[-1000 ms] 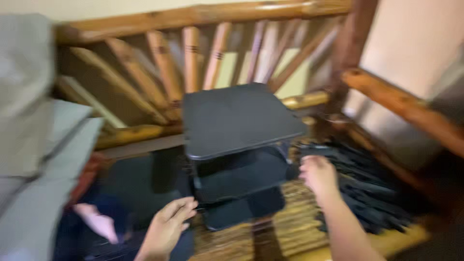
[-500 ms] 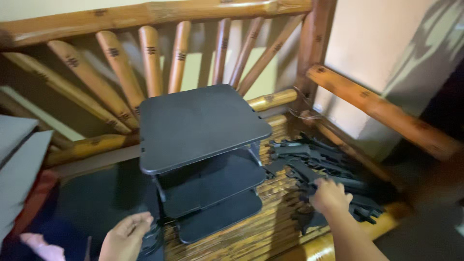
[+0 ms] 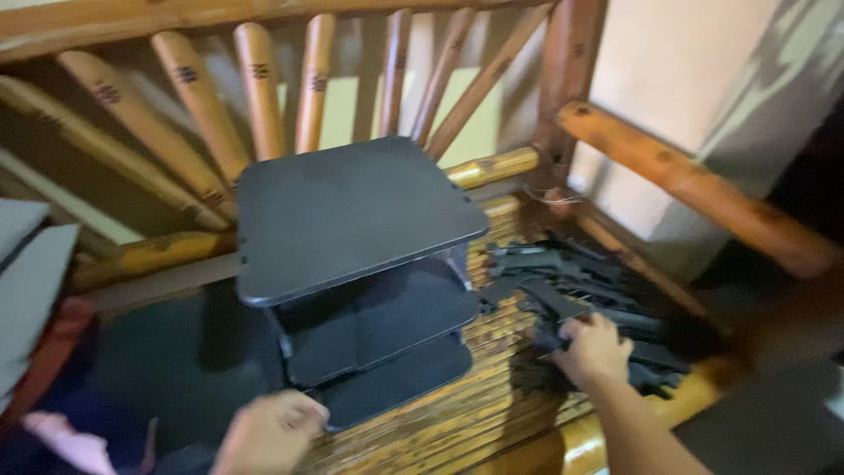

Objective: The person assembles a black plastic three-tier shelf by snapping together side supports and shelves. They wipe the surfaces with a cloth during assembly and stack the completed unit on a bamboo bench.

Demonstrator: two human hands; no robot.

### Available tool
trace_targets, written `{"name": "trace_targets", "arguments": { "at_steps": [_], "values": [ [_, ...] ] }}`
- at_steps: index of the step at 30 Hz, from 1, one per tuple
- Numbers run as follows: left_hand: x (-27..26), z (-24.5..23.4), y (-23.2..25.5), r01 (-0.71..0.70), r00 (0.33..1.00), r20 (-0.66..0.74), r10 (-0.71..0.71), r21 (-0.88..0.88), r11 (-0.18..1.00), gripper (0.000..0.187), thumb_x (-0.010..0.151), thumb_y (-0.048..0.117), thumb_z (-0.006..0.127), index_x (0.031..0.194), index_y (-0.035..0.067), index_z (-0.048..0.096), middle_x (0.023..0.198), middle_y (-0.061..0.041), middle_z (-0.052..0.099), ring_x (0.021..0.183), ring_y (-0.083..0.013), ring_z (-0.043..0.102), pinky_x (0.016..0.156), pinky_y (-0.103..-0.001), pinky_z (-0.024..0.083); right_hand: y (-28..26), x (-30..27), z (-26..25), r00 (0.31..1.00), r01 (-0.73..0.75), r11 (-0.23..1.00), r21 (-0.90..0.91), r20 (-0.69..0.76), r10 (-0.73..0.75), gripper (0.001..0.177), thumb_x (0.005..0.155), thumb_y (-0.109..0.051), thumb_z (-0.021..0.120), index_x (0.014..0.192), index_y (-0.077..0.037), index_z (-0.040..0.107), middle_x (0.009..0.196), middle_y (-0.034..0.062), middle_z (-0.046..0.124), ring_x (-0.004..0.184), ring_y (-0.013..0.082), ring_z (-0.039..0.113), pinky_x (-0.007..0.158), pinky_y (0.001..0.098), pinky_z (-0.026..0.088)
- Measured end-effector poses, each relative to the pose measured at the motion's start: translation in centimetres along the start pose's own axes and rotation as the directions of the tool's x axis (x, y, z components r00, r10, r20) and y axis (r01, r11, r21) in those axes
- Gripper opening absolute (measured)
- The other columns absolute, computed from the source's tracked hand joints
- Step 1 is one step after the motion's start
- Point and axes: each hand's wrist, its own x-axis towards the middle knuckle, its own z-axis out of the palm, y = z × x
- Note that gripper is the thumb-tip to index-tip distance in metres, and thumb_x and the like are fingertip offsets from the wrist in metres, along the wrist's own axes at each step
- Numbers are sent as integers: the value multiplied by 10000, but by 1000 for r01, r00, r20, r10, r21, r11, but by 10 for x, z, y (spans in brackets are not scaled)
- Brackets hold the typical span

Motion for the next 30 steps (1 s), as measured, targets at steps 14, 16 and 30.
{"name": "trace_targets", "arguments": {
  "at_steps": [14, 16, 30],
  "values": [
    [5, -74, -146, 513, 665, -606, -436, -53, 857, 596, 808, 322, 818, 1359, 270, 599, 1519, -118, 427, 1275, -406, 565, 1031, -489, 501, -29, -3, 5, 986, 135, 966, -220, 128, -109, 269, 889, -354, 736, 1139, -260, 768, 1407, 34, 562, 1422, 234, 456, 1164, 639, 313],
    [6, -72, -162, 380, 650, -705, -285, -24, 925, 419, 834, 256, 773, 1239, 184, 693, 1391, -128, 590, 1199, -392, 644, 1016, -467, 524, -38, 1, 1, 992, 105, 993, -60, 73, -101, 271, 873, -349, 746, 1115, -235, 788, 1349, 57, 594, 1366, 257, 506, 1139, 649, 351],
    [-82, 41, 43, -892, 352, -681, 642, -36, 450, 407, 633, -55, 751, 966, 92, 569, 1416, -143, 637, 1401, -348, 617, 1176, -445, 488, -154, -131, -61, 724, -585, -47, 809, 496, -479, 391, 1024, -342, 530, 1144, 6, 663, 943, 146, 735, 841, 277, 688, 758, 451, 538]
  ]
}}
